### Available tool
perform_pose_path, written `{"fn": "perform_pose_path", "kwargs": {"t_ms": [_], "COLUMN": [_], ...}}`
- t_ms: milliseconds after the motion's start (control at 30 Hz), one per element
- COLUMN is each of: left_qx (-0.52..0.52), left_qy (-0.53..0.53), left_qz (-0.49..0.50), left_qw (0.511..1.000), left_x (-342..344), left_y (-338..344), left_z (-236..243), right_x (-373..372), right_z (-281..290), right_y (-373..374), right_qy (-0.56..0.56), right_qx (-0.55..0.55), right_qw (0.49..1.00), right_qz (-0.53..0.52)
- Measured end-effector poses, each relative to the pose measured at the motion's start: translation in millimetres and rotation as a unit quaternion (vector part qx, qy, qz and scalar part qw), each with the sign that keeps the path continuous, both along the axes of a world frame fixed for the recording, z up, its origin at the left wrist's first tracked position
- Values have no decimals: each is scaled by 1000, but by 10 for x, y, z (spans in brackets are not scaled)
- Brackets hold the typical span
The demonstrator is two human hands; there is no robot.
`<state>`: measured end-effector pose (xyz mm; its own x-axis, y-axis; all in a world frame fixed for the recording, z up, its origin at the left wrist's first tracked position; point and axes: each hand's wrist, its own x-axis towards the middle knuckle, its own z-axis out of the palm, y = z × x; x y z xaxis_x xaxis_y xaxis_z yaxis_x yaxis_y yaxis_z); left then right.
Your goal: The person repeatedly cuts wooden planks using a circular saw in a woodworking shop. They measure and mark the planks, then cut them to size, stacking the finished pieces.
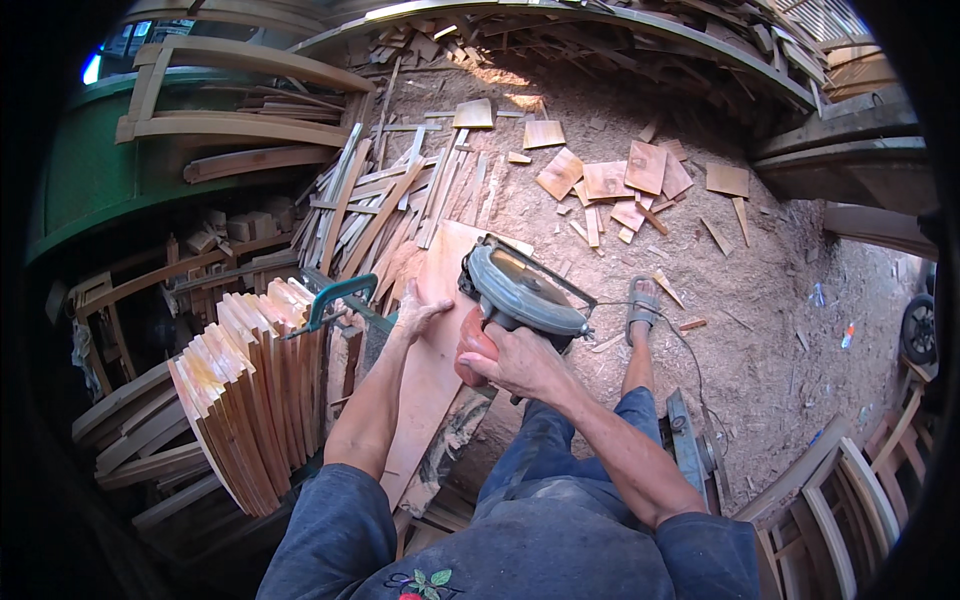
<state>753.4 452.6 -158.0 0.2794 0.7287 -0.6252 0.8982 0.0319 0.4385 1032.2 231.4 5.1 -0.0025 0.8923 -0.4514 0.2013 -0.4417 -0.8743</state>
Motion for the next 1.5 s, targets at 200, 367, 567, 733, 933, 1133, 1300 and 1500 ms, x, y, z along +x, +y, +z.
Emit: {"fn": "perform_pose_path", "kwargs": {"t_ms": [200,367,567,733,933,1133,1300,1500], "left_qx": [-25,-34,1,-53,-35,-65,-59,-112], "left_qy": [-28,-30,-12,0,8,-18,-45,-118], "left_qz": [18,3,-12,4,8,6,21,102], "left_qw": [999,999,1000,999,999,998,997,981], "left_x": [115,105,97,162,135,-25,-233,-375], "left_y": [73,78,89,92,99,198,231,280], "left_z": [-3,16,50,196,151,-18,-233,-466], "right_x": [38,40,14,11,6,17,-11,-40], "right_z": [-37,-89,-102,-88,-75,-42,-37,-61], "right_y": [107,161,266,343,402,497,561,659], "right_qy": [8,9,3,4,4,14,18,27], "right_qx": [8,17,29,16,27,13,24,14], "right_qw": [1000,1000,1000,1000,1000,1000,1000,1000], "right_qz": [-12,1,1,10,4,9,-6,-1]}}
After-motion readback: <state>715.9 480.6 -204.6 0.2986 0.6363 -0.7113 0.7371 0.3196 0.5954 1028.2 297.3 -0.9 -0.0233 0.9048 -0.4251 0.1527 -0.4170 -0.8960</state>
